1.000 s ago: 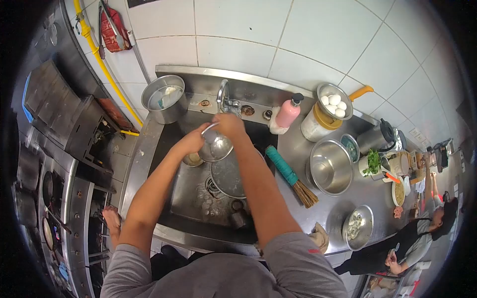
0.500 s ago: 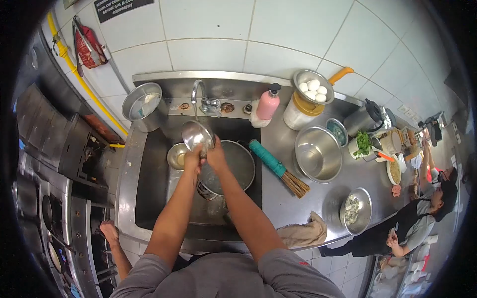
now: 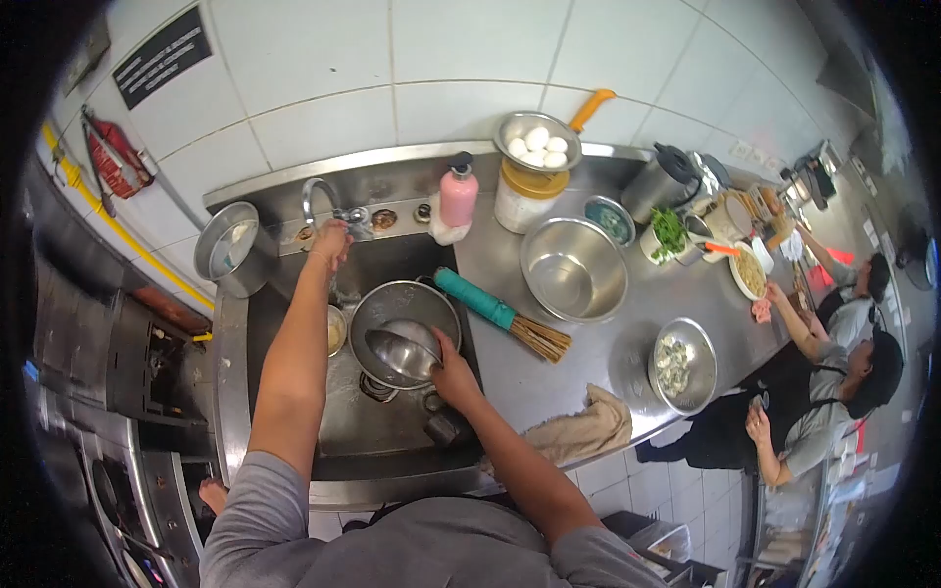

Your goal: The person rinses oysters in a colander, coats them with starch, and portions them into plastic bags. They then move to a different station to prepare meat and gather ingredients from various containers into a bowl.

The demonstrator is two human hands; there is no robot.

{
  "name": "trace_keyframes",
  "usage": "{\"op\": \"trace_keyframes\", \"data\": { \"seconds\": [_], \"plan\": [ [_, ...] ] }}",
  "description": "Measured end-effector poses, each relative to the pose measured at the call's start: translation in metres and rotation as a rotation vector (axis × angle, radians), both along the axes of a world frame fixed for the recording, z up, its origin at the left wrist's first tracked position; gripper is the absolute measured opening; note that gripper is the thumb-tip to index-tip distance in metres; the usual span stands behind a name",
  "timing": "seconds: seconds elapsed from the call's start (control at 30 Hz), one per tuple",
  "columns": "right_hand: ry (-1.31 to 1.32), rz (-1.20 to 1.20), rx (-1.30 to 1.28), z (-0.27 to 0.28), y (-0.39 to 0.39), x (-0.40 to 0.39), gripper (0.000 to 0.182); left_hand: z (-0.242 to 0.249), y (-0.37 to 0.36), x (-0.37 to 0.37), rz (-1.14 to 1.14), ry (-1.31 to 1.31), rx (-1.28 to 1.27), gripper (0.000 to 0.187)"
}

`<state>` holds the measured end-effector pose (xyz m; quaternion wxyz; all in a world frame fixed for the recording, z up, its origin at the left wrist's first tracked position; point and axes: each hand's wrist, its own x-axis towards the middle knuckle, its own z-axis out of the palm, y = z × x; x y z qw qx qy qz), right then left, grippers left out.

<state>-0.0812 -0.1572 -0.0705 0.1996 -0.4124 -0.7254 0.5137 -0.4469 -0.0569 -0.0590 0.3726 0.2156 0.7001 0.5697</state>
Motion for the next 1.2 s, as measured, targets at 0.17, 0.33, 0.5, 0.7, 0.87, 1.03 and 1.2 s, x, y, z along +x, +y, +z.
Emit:
{"op": "trace_keyframes", "data": {
  "seconds": [0.17,0.33,0.5,0.7,0.87,1.03,1.2],
  "plan": [
    [0.141,-0.144,0.062,0.007,-0.036,0.061,0.072,-0.017,0.031,-0.001,-0.221,-0.177,-0.149,0.054],
    [0.203,-0.226,0.227,0.035,-0.046,0.13,0.061,-0.056,0.038,-0.06,-0.175,-0.456,0.034,0.034],
    [0.18,-0.38,0.189,0.024,-0.05,0.196,0.051,0.012,-0.019,0.004,-0.082,-0.421,0.355,0.04],
    [0.129,-0.694,-0.362,0.031,-0.034,0.276,0.046,0.015,-0.092,0.121,-0.282,-0.348,0.185,0.024],
    [0.331,-0.715,-0.59,0.023,-0.018,0.341,0.076,0.014,-0.165,0.22,-0.449,-0.371,0.069,0.031],
    [0.775,-1.01,-0.753,0.005,0.023,0.42,0.09,0.013,-0.199,0.338,-0.66,-0.494,-0.037,0.048],
    [0.892,-0.811,-0.832,-0.018,0.066,0.467,0.05,0.019,-0.155,0.446,-0.635,-0.337,-0.051,0.059]
  ]
}}
